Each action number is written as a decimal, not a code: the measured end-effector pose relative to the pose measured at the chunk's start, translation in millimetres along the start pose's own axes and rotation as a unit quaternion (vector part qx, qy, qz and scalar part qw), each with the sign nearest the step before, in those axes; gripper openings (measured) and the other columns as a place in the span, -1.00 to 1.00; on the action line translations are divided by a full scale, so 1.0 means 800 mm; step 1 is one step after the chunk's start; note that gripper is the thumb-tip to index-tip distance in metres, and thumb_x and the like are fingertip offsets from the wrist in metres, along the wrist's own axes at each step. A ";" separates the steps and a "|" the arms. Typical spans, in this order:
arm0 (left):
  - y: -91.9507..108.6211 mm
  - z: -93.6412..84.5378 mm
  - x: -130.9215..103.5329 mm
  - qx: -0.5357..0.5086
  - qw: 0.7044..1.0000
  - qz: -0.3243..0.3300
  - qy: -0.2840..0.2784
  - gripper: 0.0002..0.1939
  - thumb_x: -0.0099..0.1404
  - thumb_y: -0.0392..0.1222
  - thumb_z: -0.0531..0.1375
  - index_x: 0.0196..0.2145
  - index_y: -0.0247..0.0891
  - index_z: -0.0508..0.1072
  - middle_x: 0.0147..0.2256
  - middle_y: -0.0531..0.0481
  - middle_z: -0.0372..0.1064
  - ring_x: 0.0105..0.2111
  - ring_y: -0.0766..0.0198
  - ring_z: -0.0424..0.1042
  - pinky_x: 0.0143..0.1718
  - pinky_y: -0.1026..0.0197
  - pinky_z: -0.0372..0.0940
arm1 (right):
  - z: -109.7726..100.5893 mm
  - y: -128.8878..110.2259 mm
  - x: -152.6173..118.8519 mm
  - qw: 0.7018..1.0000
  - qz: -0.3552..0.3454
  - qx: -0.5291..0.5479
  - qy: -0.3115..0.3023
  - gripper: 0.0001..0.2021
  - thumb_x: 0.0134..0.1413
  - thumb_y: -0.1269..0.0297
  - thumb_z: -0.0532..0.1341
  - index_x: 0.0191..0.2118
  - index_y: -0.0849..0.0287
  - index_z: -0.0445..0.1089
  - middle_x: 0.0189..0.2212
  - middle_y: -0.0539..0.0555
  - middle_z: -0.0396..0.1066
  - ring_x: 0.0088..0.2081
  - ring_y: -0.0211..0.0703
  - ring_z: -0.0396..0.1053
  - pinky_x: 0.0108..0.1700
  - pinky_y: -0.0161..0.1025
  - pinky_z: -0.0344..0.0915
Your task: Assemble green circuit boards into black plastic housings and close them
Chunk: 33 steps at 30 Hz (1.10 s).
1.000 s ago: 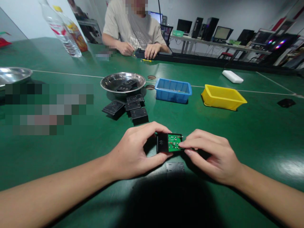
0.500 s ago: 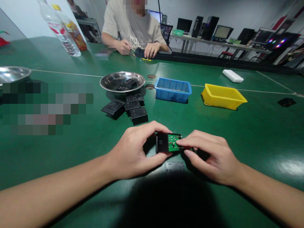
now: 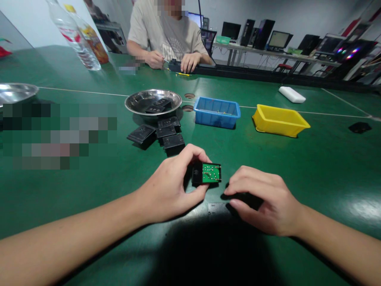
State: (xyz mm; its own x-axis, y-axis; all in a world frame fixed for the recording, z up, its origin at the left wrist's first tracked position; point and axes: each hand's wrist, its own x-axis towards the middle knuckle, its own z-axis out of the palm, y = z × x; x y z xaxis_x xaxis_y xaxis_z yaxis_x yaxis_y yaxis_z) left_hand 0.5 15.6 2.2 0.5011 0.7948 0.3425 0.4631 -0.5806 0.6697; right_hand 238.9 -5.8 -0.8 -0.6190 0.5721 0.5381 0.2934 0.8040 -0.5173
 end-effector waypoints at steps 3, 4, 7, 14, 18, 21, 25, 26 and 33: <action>-0.002 -0.001 0.001 -0.006 1.000 0.007 -0.007 -0.65 0.24 -0.27 0.24 -0.04 -0.19 0.25 -0.10 -0.02 0.51 -0.15 0.24 0.54 -0.11 0.23 0.40 | -0.001 -0.001 -0.001 0.998 -0.012 -0.008 -0.058 -0.81 0.14 0.38 0.31 -0.11 0.21 0.44 -0.26 0.16 0.49 -0.26 -0.14 0.41 -0.24 -0.21 0.38; -0.003 -0.001 0.001 -0.004 1.000 0.012 -0.008 -0.64 0.24 -0.27 0.24 -0.03 -0.19 0.25 -0.10 -0.02 0.51 -0.14 0.24 0.54 -0.11 0.24 0.40 | -0.002 -0.001 -0.002 0.997 -0.012 -0.011 -0.079 -0.79 0.13 0.36 0.33 -0.10 0.22 0.44 -0.25 0.16 0.49 -0.25 -0.13 0.40 -0.24 -0.20 0.37; -0.004 -0.002 0.002 0.016 1.000 0.024 -0.008 -0.65 0.25 -0.27 0.24 -0.02 -0.20 0.28 -0.10 -0.01 0.51 -0.15 0.24 0.54 -0.12 0.26 0.39 | -0.002 -0.001 -0.004 0.991 -0.012 -0.021 -0.132 -0.75 0.10 0.29 0.36 -0.09 0.20 0.45 -0.21 0.15 0.47 -0.23 -0.11 0.38 -0.23 -0.17 0.33; -0.004 -0.001 0.004 0.043 0.998 0.035 -0.006 -0.91 0.29 -0.28 0.22 -0.22 -0.24 0.41 -0.09 -0.06 0.50 -0.07 0.20 0.49 -0.04 0.21 0.34 | -0.001 0.001 -0.005 0.991 -0.011 -0.009 -0.129 -0.81 0.14 0.36 0.33 -0.12 0.20 0.45 -0.21 0.14 0.47 -0.23 -0.13 0.36 -0.21 -0.19 0.32; -0.007 -0.003 0.004 0.052 0.997 0.057 0.005 -0.90 0.29 -0.27 0.23 -0.21 -0.25 0.44 -0.09 -0.08 0.44 -0.07 0.22 0.44 -0.04 0.23 0.32 | 0.002 0.002 -0.007 0.993 -0.011 0.003 -0.115 -0.80 0.11 0.42 0.32 -0.11 0.22 0.45 -0.23 0.14 0.48 -0.25 -0.15 0.37 -0.22 -0.21 0.33; -0.007 -0.002 0.004 0.054 0.997 0.050 0.003 -0.87 0.30 -0.27 0.22 -0.17 -0.27 0.44 -0.11 -0.06 0.43 -0.10 0.24 0.43 -0.10 0.25 0.32 | 0.003 0.002 -0.008 0.994 -0.012 0.004 -0.107 -0.76 0.09 0.46 0.32 -0.09 0.24 0.45 -0.23 0.14 0.49 -0.25 -0.16 0.37 -0.24 -0.23 0.34; -0.004 -0.002 0.005 0.054 0.998 0.032 -0.002 -0.85 0.30 -0.28 0.22 -0.15 -0.27 0.44 -0.16 -0.03 0.47 -0.16 0.24 0.46 -0.14 0.23 0.34 | 0.004 0.001 -0.007 0.997 -0.030 0.005 -0.067 -0.75 0.08 0.48 0.31 -0.09 0.26 0.45 -0.24 0.16 0.48 -0.26 -0.17 0.39 -0.25 -0.25 0.36; -0.003 -0.002 0.005 0.052 0.998 0.032 -0.005 -0.85 0.30 -0.28 0.22 -0.15 -0.27 0.45 -0.16 -0.03 0.48 -0.16 0.24 0.46 -0.13 0.23 0.34 | 0.004 0.000 -0.007 0.998 -0.033 0.005 -0.053 -0.75 0.08 0.47 0.32 -0.09 0.27 0.45 -0.25 0.16 0.48 -0.26 -0.17 0.40 -0.24 -0.25 0.37; -0.003 -0.004 0.004 0.026 0.995 0.084 -0.043 -0.81 0.33 -0.27 0.21 -0.10 -0.27 0.49 -0.10 -0.06 0.51 -0.11 0.25 0.49 -0.08 0.25 0.37 | 0.003 -0.007 -0.010 0.998 -0.047 -0.025 0.028 -0.75 0.05 0.45 0.35 -0.11 0.26 0.45 -0.23 0.17 0.50 -0.22 -0.21 0.48 -0.20 -0.34 0.44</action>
State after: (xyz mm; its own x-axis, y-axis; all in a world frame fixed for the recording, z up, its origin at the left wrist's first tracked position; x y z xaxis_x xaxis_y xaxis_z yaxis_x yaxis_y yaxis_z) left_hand -1.5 19.9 3.7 0.6343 0.6691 0.3872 0.4043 -0.7140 0.5716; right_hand 240.8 -15.1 -3.9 -0.6046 0.5014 0.6189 0.2738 0.8605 -0.4296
